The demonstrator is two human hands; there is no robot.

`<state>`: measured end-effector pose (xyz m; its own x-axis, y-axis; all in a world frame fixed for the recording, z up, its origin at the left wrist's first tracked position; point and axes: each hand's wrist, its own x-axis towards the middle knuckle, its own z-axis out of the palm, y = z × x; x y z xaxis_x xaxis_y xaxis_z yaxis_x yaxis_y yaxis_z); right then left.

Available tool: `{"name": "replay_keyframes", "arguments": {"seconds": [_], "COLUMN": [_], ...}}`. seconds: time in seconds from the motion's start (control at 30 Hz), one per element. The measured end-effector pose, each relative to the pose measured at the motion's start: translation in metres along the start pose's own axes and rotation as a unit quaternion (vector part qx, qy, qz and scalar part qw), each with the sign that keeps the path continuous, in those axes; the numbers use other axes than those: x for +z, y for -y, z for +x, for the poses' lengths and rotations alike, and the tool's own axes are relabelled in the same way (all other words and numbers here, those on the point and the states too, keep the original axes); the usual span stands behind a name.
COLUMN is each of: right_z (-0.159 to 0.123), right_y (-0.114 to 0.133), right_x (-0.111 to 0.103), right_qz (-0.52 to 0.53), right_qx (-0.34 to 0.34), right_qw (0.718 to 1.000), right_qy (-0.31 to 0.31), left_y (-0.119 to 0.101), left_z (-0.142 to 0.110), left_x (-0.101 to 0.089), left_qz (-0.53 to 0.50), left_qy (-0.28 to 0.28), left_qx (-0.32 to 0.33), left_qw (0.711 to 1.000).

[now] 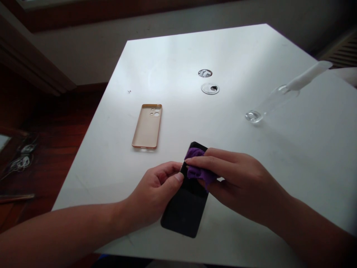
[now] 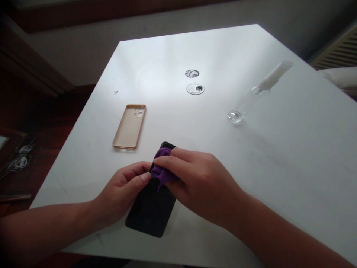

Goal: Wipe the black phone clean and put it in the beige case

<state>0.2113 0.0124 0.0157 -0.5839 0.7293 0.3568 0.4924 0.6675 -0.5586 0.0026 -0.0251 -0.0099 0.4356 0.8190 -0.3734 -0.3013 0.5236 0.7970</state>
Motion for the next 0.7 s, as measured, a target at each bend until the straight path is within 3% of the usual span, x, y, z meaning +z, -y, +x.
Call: {"name": "replay_keyframes", "arguments": {"seconds": [0.33, 0.7], "right_z": [-0.0023, -0.0019], "right_y": [0.0069, 0.0093], "right_x": [-0.0017, -0.0019], "right_qz": [-0.003, 0.004], "right_qx": [0.002, 0.020], "right_qw": [1.000, 0.999], "right_qy": [-0.018, -0.028], "left_y": [-0.0012, 0.0003], "left_z": [-0.0005, -0.0011], "left_x": [0.0039, 0.0008], "left_qz": [0.000, -0.014], "left_qy": [-0.048, -0.037], "left_qx": [-0.018, -0.011], "left_qw": [0.999, 0.999]}}
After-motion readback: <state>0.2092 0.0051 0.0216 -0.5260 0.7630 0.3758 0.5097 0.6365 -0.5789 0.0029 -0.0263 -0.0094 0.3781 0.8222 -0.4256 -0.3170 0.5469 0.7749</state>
